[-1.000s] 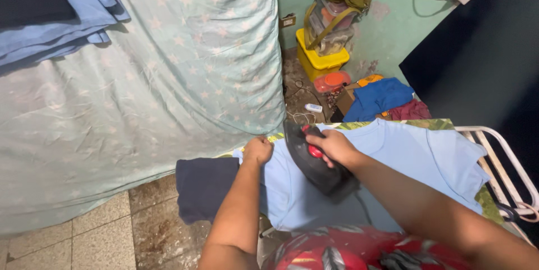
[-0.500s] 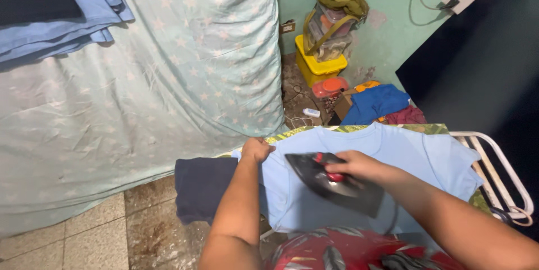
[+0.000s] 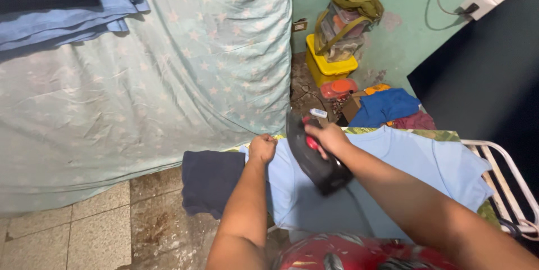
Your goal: The person irons a light blue t-shirt on an ironing board. They repeatedly smooth the fabric, reposition the shirt, and use a steam iron to press the front, back, and sleeves. The shirt is flipped and adjusted multiple times during the process.
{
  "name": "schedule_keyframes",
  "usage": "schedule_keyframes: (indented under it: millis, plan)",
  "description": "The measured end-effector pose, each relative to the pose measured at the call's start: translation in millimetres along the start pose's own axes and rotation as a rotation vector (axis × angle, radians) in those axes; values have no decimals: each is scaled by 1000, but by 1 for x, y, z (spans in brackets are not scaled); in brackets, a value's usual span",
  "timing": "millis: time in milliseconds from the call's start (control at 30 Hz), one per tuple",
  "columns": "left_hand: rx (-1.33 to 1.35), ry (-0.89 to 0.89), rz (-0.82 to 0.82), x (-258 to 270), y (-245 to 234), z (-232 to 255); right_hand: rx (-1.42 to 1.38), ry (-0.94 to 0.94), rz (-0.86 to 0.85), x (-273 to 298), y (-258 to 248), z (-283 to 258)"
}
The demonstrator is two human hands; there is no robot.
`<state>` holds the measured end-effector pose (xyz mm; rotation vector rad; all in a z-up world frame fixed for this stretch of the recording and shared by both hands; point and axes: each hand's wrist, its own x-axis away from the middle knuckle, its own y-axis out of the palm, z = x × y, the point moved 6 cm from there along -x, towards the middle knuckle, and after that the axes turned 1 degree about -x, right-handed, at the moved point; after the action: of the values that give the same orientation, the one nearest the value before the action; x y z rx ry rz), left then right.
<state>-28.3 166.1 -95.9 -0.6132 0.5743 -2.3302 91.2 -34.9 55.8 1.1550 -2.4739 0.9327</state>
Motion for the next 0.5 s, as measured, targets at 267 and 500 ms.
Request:
schedule_keyframes:
  millis: [267, 500]
  plan:
    - [-83, 24, 48, 0, -3, 3, -54, 22, 86, -15, 8, -25]
    - [-62, -9, 12, 2, -2, 4, 8, -1, 0, -9, 3, -28]
